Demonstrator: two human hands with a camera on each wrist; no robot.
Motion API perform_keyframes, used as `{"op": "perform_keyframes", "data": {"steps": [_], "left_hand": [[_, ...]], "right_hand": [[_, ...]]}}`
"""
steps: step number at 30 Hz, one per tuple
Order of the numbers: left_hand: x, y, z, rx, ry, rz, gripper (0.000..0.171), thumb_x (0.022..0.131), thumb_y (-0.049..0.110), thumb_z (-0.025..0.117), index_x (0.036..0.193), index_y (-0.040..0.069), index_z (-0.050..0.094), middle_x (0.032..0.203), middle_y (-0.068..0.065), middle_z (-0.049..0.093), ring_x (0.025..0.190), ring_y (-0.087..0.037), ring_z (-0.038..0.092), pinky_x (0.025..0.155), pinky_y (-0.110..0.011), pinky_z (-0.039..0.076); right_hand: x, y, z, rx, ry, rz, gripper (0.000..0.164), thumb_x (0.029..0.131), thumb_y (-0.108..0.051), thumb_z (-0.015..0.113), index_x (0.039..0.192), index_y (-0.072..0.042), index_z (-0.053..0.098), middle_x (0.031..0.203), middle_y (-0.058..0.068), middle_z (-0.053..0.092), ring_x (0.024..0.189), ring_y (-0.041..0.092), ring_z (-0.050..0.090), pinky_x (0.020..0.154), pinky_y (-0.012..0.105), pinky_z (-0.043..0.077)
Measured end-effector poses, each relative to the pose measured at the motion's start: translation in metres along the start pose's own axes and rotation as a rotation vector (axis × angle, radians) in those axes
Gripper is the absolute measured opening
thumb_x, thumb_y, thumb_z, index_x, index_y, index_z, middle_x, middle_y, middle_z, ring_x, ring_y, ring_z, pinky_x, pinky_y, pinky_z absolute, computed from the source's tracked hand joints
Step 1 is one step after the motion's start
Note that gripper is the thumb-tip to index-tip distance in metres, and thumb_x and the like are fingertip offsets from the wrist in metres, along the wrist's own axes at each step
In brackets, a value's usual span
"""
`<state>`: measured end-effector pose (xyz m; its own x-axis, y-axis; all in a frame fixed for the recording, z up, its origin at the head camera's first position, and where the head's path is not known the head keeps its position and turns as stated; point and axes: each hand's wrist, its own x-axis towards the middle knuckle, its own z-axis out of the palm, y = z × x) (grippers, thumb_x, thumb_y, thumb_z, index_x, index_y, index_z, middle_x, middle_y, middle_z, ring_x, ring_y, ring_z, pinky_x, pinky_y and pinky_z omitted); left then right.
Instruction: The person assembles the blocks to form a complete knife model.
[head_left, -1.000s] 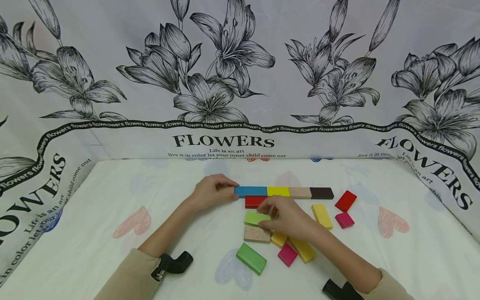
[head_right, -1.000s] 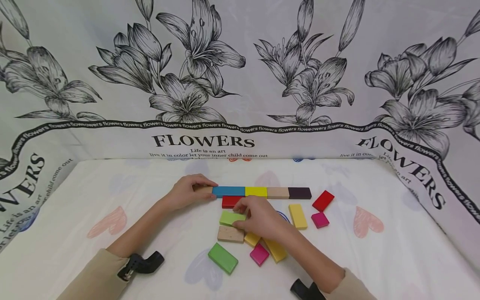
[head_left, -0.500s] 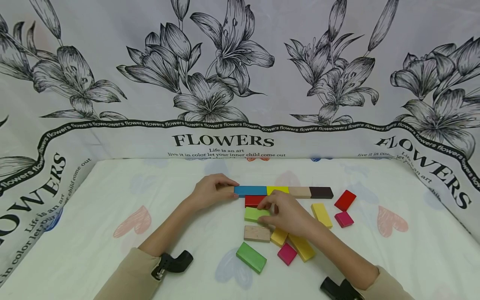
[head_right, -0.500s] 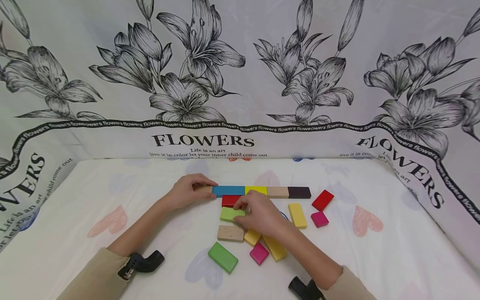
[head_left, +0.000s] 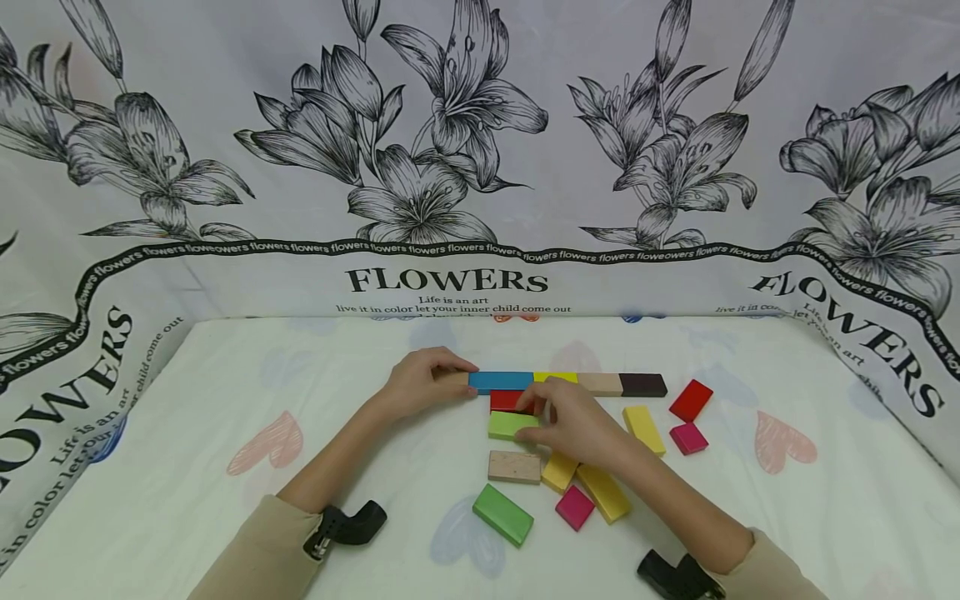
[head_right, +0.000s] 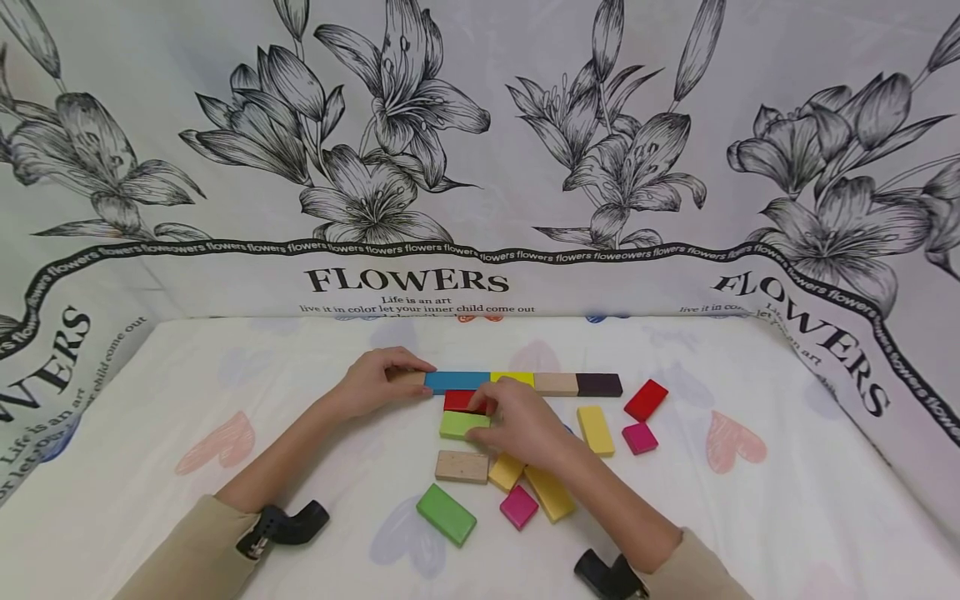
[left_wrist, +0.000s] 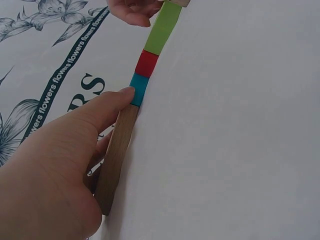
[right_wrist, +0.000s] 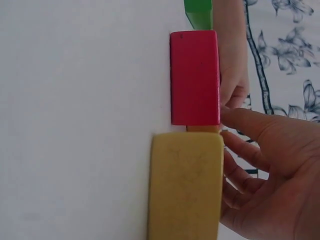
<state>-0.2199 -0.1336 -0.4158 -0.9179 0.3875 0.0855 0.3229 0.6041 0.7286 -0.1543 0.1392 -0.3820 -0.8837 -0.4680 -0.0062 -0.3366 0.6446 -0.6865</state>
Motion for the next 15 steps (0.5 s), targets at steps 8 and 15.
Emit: {"op": "perform_keyframes", "data": {"steps": [8, 15], "left_hand": [[-0.0010, -0.0007, -0.0001, 0.013, 0.005, 0.006, 0.035, 0.086, 0.032, 0.087, 0.118, 0.020, 0.082, 0.113, 0.003, 0.075, 0.106, -0.018, 0.061, 0.095, -0.038, 0.046], [-0.0008, 0.0000, 0.0001, 0.009, 0.006, 0.003, 0.034, 0.086, 0.031, 0.088, 0.118, 0.021, 0.082, 0.114, 0.004, 0.075, 0.108, -0.019, 0.062, 0.098, -0.040, 0.046]], "right_hand": [[0.0029, 0.0036, 0.0011, 0.010, 0.010, 0.006, 0.024, 0.088, -0.015, 0.087, 0.108, -0.009, 0.075, 0.091, 0.002, 0.062, 0.079, 0.016, 0.055, 0.066, 0.024, 0.049], [0.0027, 0.0038, 0.0005, 0.016, 0.002, 0.009, 0.023, 0.089, -0.015, 0.086, 0.108, -0.008, 0.075, 0.090, 0.001, 0.062, 0.080, 0.016, 0.055, 0.066, 0.024, 0.049]]}}
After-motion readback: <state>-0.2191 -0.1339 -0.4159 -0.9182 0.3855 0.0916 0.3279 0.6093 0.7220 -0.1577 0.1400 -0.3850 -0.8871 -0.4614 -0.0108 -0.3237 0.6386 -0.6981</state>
